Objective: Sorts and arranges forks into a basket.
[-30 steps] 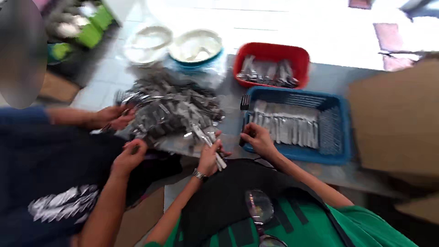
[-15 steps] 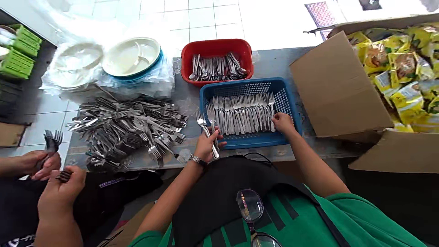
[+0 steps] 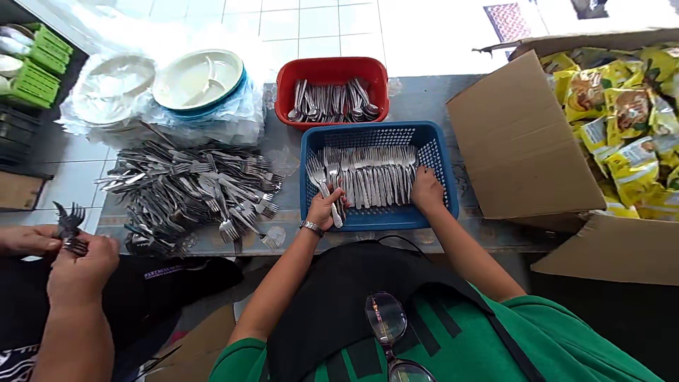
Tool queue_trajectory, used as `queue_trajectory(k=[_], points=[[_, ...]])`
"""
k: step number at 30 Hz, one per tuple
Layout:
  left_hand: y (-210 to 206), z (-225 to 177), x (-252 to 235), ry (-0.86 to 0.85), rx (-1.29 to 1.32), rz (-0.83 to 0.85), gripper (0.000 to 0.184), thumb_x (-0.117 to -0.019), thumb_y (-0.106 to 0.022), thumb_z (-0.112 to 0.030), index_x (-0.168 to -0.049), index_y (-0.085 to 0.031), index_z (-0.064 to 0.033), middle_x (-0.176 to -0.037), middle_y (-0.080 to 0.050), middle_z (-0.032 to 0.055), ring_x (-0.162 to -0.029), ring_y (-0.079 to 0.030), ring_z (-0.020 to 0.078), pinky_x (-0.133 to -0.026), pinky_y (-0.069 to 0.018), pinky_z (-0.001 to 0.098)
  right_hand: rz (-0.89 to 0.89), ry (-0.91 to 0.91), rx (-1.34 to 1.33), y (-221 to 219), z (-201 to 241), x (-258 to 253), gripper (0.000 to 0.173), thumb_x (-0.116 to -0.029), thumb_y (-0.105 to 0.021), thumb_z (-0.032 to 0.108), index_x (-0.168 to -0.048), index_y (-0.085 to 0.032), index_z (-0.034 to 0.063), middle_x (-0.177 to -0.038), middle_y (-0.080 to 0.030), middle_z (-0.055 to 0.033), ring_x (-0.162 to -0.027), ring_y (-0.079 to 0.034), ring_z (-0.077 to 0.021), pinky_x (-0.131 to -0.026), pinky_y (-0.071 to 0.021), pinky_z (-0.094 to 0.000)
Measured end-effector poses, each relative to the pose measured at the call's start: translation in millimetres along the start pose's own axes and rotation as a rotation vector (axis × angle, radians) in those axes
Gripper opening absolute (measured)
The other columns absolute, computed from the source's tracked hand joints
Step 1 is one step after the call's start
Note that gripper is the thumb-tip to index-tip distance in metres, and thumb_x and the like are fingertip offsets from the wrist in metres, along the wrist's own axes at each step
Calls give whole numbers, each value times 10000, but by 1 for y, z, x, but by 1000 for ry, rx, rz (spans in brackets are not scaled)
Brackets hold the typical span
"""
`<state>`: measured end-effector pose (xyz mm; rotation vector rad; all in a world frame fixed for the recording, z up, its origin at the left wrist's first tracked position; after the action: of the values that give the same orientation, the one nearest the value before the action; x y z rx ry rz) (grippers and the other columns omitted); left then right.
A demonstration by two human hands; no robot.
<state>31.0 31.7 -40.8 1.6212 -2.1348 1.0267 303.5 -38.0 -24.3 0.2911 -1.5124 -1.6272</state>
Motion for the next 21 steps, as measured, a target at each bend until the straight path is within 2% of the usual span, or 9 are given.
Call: queue_trajectory(k=[3,5,8,10,13,16,18,21], points=[[0,-1,0,-6,-5,-11,327,-1047,-559,-56,-1373,-544,-47,-940,-691,75,-707,-686,156,-684,-613,326,115,164,-15,-9,24,33,424,-973,-602,21,-1389,-543,-44,-1374,-540,-336,-1164,-614,-523,-907,-520,-675],[2,2,-1,-6,-6,-26,338,-1045,-561,-53,-1381,-527,-45,-997,-707,87,-730,-704,159,-694,-620,323,193,354,-38,-23,46,67,330,-1040,-532,95,-1343,-612,-8,-1339,-593,-283,-1198,-618,-470,-955,-519,-633],[4,1,-1,-14,5,-46,337,-1053,-541,-51,-1390,-515,-50,-1053,-715,104,-761,-717,172,-707,-621,330,220,608,-154,-43,78,104,336,-1074,-444,128,-1284,-677,8,-1317,-655,-229,-1221,-639,-402,-1013,-514,-562],[3,1,-1,-10,8,-64,344,-1053,-536,-40,-1396,-507,-48,-1088,-722,108,-775,-725,171,-703,-619,324,220,652,-204,-45,86,107,331,-1074,-451,138,-1262,-692,8,-1295,-672,-215,-1213,-647,-385,-1017,-512,-549],[4,1,0,-13,-3,-71,359,-1049,-534,-20,-1405,-494,-38,-1128,-720,130,-815,-737,194,-725,-623,342,167,575,-186,-30,73,84,282,-1055,-546,138,-1246,-698,-3,-1274,-673,-225,-1184,-654,-405,-988,-518,-592],[3,1,1,-22,-19,-65,357,-1049,-534,-18,-1404,-492,-30,-1139,-720,140,-824,-743,203,-733,-627,347,124,330,-77,-12,36,40,309,-1036,-581,129,-1292,-656,-28,-1269,-645,-301,-1165,-635,-495,-943,-504,-678],[3,0,3,-24,-44,-68,361,-1055,-527,-25,-1413,-488,-28,-1149,-724,141,-814,-743,199,-734,-623,345,113,177,-20,-3,13,18,312,-1016,-596,98,-1277,-628,-69,-1216,-640,-353,-1127,-633,-547,-897,-498,-718],[4,0,3,-36,-36,-76,366,-1046,-539,-12,-1408,-488,-23,-1147,-720,151,-809,-744,208,-727,-627,349,111,70,27,0,1,6,303,-979,-623,61,-1246,-618,-83,-1189,-643,-359,-1117,-637,-548,-876,-503,-718]])
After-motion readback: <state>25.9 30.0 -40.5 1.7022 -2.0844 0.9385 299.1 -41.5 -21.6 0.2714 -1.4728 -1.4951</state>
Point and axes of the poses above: each hand's wrist, its own x-axis away from the middle knuckle, its own y-axis out of the back of the hand, z = x × y, the point moved 8 cm from there along -x, towards the middle knuckle
